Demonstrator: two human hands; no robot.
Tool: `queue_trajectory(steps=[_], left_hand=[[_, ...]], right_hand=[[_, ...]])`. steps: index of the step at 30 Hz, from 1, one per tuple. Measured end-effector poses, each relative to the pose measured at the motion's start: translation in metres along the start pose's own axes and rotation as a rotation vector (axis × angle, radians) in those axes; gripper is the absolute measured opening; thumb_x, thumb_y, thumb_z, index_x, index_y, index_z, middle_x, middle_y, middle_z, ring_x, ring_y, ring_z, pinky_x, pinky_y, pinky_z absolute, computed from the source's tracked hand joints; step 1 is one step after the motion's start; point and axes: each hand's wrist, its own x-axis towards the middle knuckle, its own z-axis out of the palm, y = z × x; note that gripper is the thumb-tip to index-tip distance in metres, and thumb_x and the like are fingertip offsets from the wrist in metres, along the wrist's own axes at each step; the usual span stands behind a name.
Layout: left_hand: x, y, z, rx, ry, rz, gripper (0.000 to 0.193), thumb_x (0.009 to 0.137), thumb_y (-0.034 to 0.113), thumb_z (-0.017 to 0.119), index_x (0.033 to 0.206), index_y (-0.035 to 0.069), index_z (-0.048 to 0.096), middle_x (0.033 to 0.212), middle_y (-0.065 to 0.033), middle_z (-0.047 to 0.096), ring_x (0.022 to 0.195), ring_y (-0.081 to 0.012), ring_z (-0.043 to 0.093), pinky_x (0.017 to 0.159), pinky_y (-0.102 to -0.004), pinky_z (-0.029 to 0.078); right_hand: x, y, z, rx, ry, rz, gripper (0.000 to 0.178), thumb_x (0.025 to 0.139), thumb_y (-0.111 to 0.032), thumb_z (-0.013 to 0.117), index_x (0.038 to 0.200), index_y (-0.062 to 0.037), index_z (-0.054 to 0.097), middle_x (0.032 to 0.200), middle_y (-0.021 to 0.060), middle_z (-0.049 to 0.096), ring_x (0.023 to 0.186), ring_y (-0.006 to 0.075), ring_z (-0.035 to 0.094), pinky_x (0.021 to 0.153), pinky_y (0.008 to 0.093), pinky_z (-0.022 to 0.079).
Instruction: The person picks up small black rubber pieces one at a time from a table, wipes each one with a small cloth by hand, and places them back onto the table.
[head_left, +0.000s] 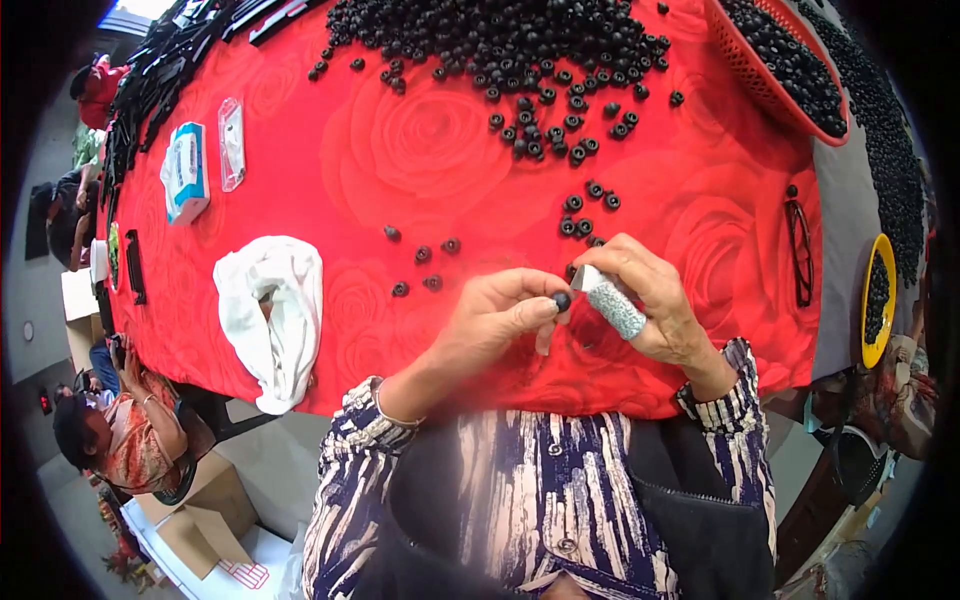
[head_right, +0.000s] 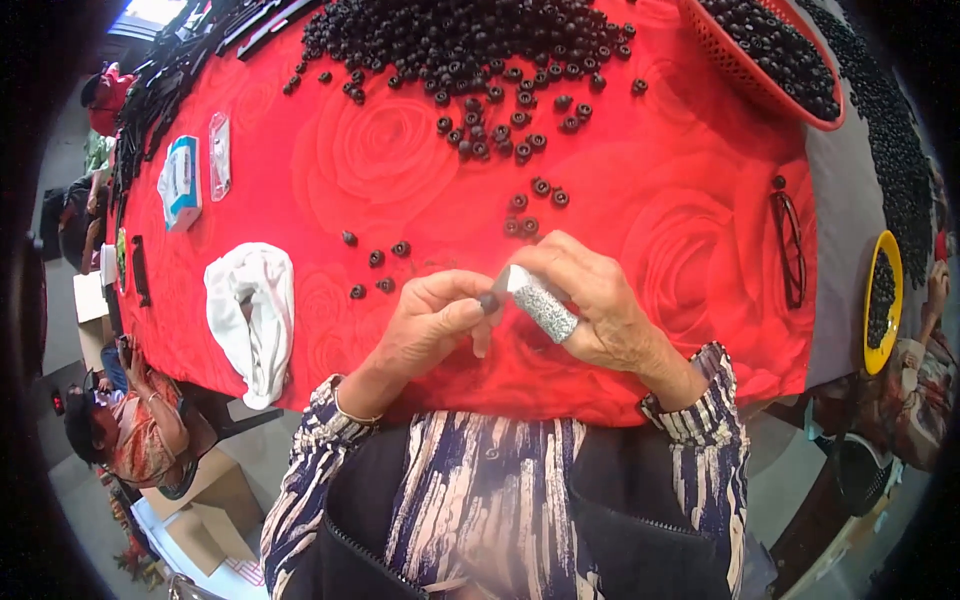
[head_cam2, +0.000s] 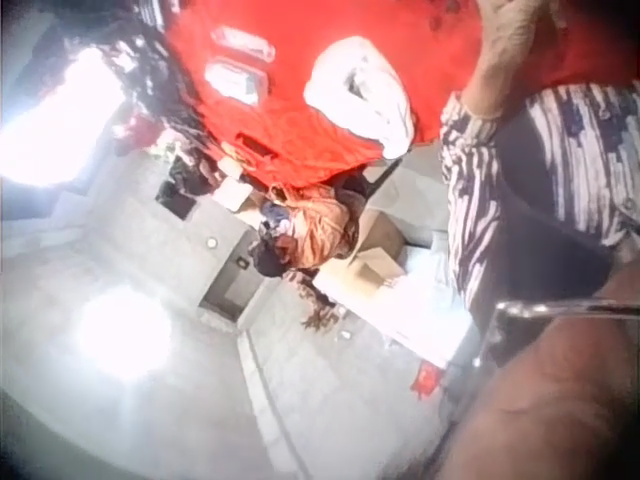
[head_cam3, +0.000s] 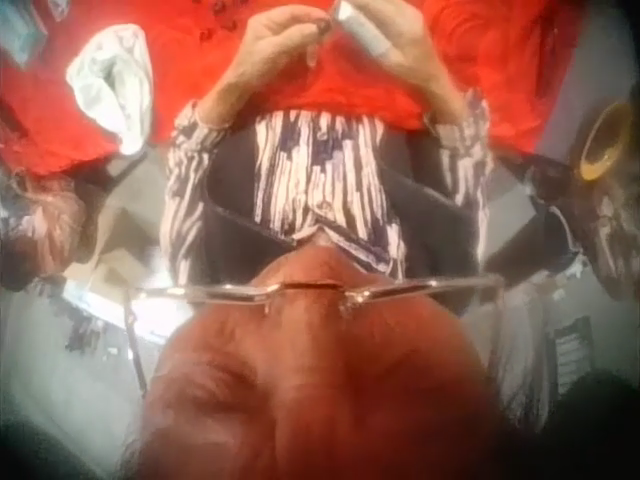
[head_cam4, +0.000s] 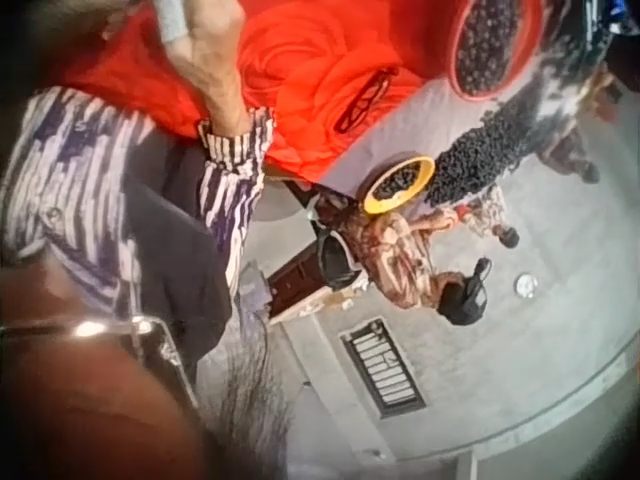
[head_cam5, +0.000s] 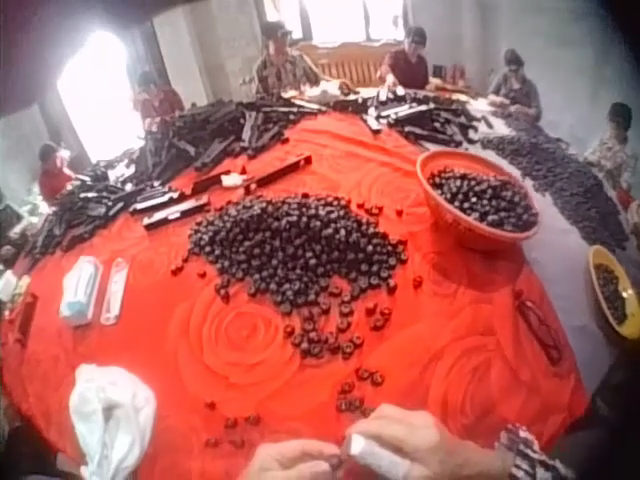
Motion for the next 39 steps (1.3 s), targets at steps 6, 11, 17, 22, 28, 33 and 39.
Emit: queue_trajectory(steps=[6, 11, 17, 22, 28, 33, 39], left_hand=[[-0.002, -0.002, -0.003, -0.054, -0.027, -0.030, 0.023, 0.090, 0.012, 0.057, 0.108, -0.003, 0.058, 0.090, -0.0116, 0.062, 0.069, -0.0147, 0.062, 0.057, -0.0267, 0.052], [-0.004, -0.007, -0.003, -0.147, -0.046, -0.041, 0.022, 0.092, 0.012, 0.054, 0.109, -0.001, 0.058, 0.090, -0.0112, 0.062, 0.069, -0.0136, 0.062, 0.057, -0.0270, 0.052], [-0.002, -0.008, -0.004, -0.171, -0.055, -0.059, 0.021, 0.093, 0.011, 0.052, 0.110, 0.000, 0.058, 0.090, -0.0106, 0.062, 0.068, -0.0127, 0.061, 0.058, -0.0274, 0.052], [-0.001, -0.011, -0.004, -0.214, -0.070, -0.037, 0.021, 0.093, 0.012, 0.052, 0.110, 0.001, 0.058, 0.089, -0.0106, 0.062, 0.069, -0.0123, 0.061, 0.058, -0.0276, 0.052], [0.000, -0.012, -0.004, -0.202, -0.073, -0.038, 0.019, 0.093, 0.012, 0.052, 0.109, 0.003, 0.059, 0.088, -0.0099, 0.061, 0.068, -0.0116, 0.060, 0.057, -0.0273, 0.052], [-0.001, -0.012, -0.003, -0.192, -0.071, -0.023, 0.019, 0.093, 0.013, 0.052, 0.109, 0.005, 0.059, 0.088, -0.0100, 0.060, 0.068, -0.0107, 0.057, 0.057, -0.0270, 0.052], [-0.002, -0.011, -0.004, -0.172, -0.064, -0.025, 0.019, 0.093, 0.013, 0.053, 0.109, 0.005, 0.059, 0.087, -0.0092, 0.060, 0.068, -0.0106, 0.055, 0.057, -0.0269, 0.051]], right_hand=[[0.000, 0.002, 0.005, -0.067, 0.007, -0.044, 0.026, 0.077, -0.006, 0.064, 0.102, 0.0011, 0.056, 0.081, 0.0125, 0.053, 0.068, 0.0256, 0.056, 0.060, 0.0323, 0.045], [-0.004, 0.004, 0.008, -0.108, -0.021, -0.052, 0.026, 0.078, -0.007, 0.064, 0.101, 0.0007, 0.056, 0.080, 0.0125, 0.052, 0.067, 0.0263, 0.055, 0.059, 0.0336, 0.044], [-0.004, 0.006, 0.009, -0.092, 0.002, -0.009, 0.025, 0.078, -0.009, 0.063, 0.100, 0.0001, 0.056, 0.078, 0.0120, 0.051, 0.065, 0.0263, 0.054, 0.057, 0.0334, 0.043], [-0.004, 0.004, 0.007, -0.070, -0.029, 0.026, 0.024, 0.079, -0.009, 0.063, 0.100, 0.0001, 0.056, 0.077, 0.0117, 0.050, 0.064, 0.0261, 0.054, 0.056, 0.0331, 0.043], [-0.005, 0.009, 0.009, -0.062, 0.009, 0.010, 0.023, 0.079, -0.008, 0.063, 0.099, 0.0001, 0.056, 0.077, 0.0116, 0.050, 0.063, 0.0254, 0.054, 0.056, 0.0327, 0.043], [-0.005, 0.009, 0.009, -0.032, -0.017, 0.018, 0.023, 0.079, -0.008, 0.063, 0.099, 0.0001, 0.057, 0.077, 0.0115, 0.051, 0.064, 0.0244, 0.055, 0.056, 0.0322, 0.043], [-0.005, 0.010, 0.009, -0.031, -0.010, 0.000, 0.022, 0.079, -0.009, 0.064, 0.098, 0.0001, 0.057, 0.077, 0.0113, 0.051, 0.063, 0.0244, 0.055, 0.055, 0.0326, 0.043]])
